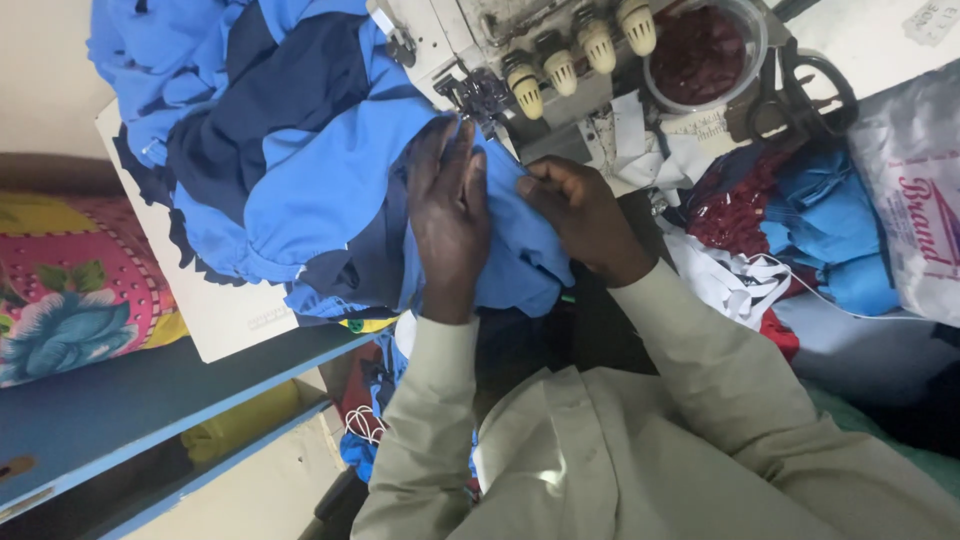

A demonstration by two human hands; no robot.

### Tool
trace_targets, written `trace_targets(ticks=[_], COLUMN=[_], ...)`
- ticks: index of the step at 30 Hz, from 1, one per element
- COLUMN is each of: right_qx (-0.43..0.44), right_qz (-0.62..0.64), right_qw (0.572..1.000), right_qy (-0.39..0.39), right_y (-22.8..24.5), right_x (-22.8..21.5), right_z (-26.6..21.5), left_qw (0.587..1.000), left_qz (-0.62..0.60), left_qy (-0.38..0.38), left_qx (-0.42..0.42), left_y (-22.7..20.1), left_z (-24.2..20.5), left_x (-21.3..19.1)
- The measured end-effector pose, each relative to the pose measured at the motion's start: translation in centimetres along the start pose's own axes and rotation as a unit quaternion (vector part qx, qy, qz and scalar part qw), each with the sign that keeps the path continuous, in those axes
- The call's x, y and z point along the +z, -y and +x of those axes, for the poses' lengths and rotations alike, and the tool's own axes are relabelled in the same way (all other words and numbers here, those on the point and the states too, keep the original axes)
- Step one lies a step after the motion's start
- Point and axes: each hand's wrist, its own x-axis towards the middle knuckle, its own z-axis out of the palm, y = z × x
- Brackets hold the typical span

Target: Sorting and arranging blue fabric pieces on a work table in preparation for sewing

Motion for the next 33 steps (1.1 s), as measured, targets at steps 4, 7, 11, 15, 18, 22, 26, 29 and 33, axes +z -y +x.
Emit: trace_targets(ticks=[4,7,11,15,18,22,26,29,33], right_qx=[0.003,-0.013,-0.026,-0.059,-0.005,-0.001,-0.045,-0.059,-0.034], right_qz=[0.04,0.056,0.049,-0.024,-0.091,-0.082,-0.108,-0.134,-0.114], right_qw=[0.999,0.998,0.998,0.998,0.995,0.996,0.992,0.988,0.991], right_qy=[0.007,0.005,-0.008,-0.02,-0.027,-0.042,-0.055,-0.054,-0.063], right_y=[-0.2,1.1,1.5,3.2,1.9,1.7,0.8,1.7,2.2], right_x=[0.5,1.0,1.2,1.8,2.1,3.1,3.1,3.4,3.6], right_z=[-0.1,-0.7,-0.7,-1.3,-1.8,-3.1,-2.8,-2.7,-1.8], left_qw=[0.994,0.984,0.983,0.981,0.971,0.968,0.965,0.969,0.959], left_qz=[-0.109,-0.168,-0.152,-0.153,-0.175,-0.183,-0.185,-0.162,-0.209], left_qy=[0.028,0.066,0.099,0.114,0.153,0.159,0.161,0.14,0.125], left_qx=[-0.009,-0.003,0.019,0.029,0.054,0.067,0.099,0.127,0.143], left_y=[2.1,3.5,4.0,5.7,4.8,4.8,5.6,7.9,7.8], left_z=[1.4,2.5,4.7,5.3,5.9,6.2,7.4,8.3,11.1], left_x=[-0.8,-1.1,-1.6,-1.1,-2.2,-2.5,-2.4,-1.6,-1.7])
